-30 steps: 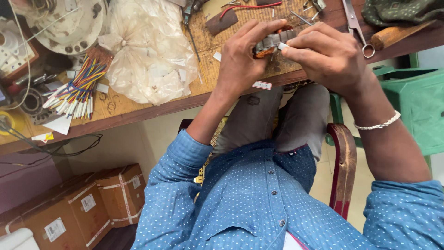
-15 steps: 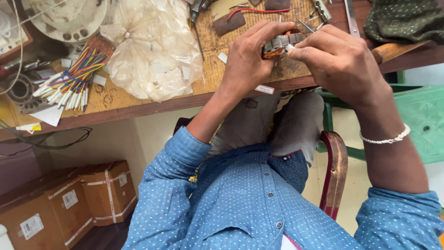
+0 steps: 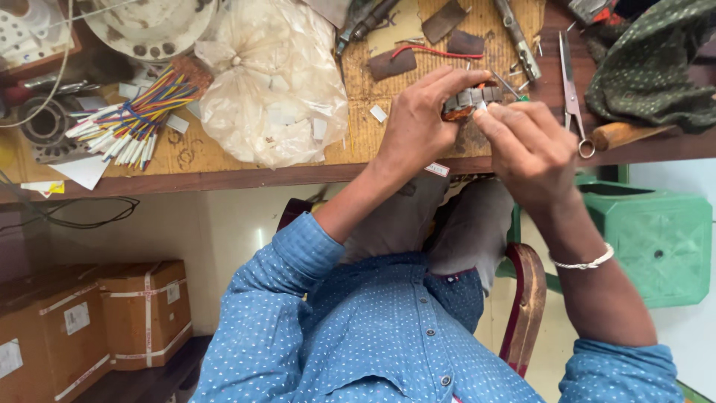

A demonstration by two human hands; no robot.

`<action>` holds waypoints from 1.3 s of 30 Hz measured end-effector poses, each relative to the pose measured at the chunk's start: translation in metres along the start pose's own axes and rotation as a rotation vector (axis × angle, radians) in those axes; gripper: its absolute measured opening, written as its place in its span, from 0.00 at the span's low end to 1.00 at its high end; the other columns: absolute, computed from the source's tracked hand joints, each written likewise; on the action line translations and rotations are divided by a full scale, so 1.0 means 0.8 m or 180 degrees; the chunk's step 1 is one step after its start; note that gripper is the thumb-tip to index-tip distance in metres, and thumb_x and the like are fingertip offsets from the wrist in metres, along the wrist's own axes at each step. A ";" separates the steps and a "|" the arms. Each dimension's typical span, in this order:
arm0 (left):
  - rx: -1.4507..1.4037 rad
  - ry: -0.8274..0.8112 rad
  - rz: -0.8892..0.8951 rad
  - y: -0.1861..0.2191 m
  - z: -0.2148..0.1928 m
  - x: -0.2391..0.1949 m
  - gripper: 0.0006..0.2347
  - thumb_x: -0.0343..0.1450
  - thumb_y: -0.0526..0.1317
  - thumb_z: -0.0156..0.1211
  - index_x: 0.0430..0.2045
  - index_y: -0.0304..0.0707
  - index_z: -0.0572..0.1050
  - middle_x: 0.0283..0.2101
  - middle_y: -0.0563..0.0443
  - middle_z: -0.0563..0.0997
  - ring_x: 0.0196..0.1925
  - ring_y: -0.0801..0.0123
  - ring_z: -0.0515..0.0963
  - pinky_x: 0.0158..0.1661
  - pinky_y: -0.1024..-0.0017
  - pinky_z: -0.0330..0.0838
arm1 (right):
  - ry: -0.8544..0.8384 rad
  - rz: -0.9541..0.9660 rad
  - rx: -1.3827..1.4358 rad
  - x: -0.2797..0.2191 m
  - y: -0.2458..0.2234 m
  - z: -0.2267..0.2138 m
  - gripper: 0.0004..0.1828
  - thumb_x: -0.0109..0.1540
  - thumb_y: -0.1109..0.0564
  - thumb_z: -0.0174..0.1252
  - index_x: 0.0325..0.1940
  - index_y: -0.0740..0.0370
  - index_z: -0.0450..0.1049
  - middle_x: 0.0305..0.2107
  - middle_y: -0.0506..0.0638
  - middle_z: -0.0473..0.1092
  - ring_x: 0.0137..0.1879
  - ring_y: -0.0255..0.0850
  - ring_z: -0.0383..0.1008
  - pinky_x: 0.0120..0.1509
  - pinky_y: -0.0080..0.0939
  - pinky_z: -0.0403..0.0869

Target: The person works on a small electrical component, likely a motor stator, at a cluttered workbench. They use a screwdriver to adjust parts and handle small white insulating pieces, inserting them into the component's slots. The person also uses scissors to trim a piece of material.

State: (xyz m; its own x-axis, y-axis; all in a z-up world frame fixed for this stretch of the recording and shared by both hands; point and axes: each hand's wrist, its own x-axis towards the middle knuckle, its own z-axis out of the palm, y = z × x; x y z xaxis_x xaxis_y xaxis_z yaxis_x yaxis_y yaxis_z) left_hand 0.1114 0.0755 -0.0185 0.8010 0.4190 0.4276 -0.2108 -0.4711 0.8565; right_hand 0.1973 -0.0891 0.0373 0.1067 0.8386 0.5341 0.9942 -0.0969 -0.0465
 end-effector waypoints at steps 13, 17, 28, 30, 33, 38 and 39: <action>-0.0265 -0.0072 -0.0010 0.000 -0.014 0.006 0.19 0.63 0.26 0.63 0.49 0.41 0.79 0.49 0.47 0.84 0.55 0.58 0.84 0.57 0.67 0.76 | -0.0113 0.0494 0.0119 0.018 -0.033 -0.017 0.14 0.64 0.70 0.63 0.54 0.67 0.79 0.45 0.58 0.77 0.54 0.50 0.79 0.57 0.47 0.78; -0.0449 -0.0024 -0.0226 0.001 -0.014 0.000 0.19 0.63 0.25 0.62 0.48 0.40 0.80 0.48 0.47 0.85 0.53 0.61 0.85 0.56 0.69 0.77 | -0.0260 0.0511 0.0108 0.022 -0.039 -0.023 0.16 0.60 0.70 0.61 0.52 0.68 0.79 0.47 0.57 0.77 0.55 0.50 0.79 0.58 0.47 0.78; -0.0552 -0.0061 -0.0233 -0.001 -0.019 0.001 0.21 0.63 0.24 0.60 0.51 0.40 0.79 0.50 0.47 0.84 0.55 0.62 0.84 0.58 0.69 0.75 | 0.0543 0.0427 0.0153 0.013 -0.032 0.019 0.17 0.59 0.74 0.64 0.51 0.67 0.80 0.45 0.55 0.77 0.54 0.51 0.78 0.58 0.47 0.78; -0.0396 -0.0075 -0.0157 -0.002 -0.021 0.002 0.21 0.63 0.25 0.60 0.50 0.41 0.79 0.50 0.49 0.84 0.53 0.63 0.83 0.56 0.69 0.73 | 0.0667 0.0457 0.0165 0.009 -0.033 0.026 0.17 0.59 0.75 0.64 0.51 0.68 0.80 0.46 0.55 0.77 0.55 0.51 0.78 0.60 0.47 0.78; 0.0001 -0.0116 0.0022 -0.003 -0.024 0.002 0.20 0.63 0.28 0.61 0.49 0.44 0.80 0.49 0.52 0.85 0.49 0.65 0.81 0.52 0.70 0.67 | 0.0829 0.0521 0.0166 0.003 -0.037 0.035 0.17 0.59 0.76 0.63 0.51 0.68 0.80 0.45 0.56 0.77 0.55 0.50 0.79 0.60 0.47 0.79; 0.0004 -0.0243 0.0049 -0.004 -0.026 0.002 0.19 0.63 0.29 0.60 0.49 0.45 0.80 0.47 0.54 0.85 0.47 0.66 0.81 0.50 0.72 0.63 | 0.0931 0.0635 0.0141 -0.002 -0.043 0.041 0.18 0.58 0.75 0.62 0.51 0.67 0.80 0.45 0.56 0.78 0.54 0.50 0.79 0.59 0.48 0.78; -0.0032 -0.0231 0.0031 -0.003 -0.025 0.002 0.19 0.63 0.29 0.61 0.48 0.45 0.80 0.47 0.54 0.85 0.46 0.67 0.81 0.50 0.72 0.64 | 0.0914 0.0660 0.0118 -0.003 -0.044 0.041 0.18 0.58 0.75 0.62 0.51 0.67 0.81 0.45 0.56 0.78 0.55 0.50 0.79 0.59 0.48 0.78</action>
State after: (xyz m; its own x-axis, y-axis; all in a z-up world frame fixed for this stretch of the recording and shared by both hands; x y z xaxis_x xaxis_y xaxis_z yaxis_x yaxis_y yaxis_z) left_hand 0.1021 0.0931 -0.0138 0.8373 0.3569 0.4142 -0.2241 -0.4668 0.8555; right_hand 0.1623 -0.0700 0.0099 0.3036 0.6178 0.7254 0.9521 -0.2254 -0.2066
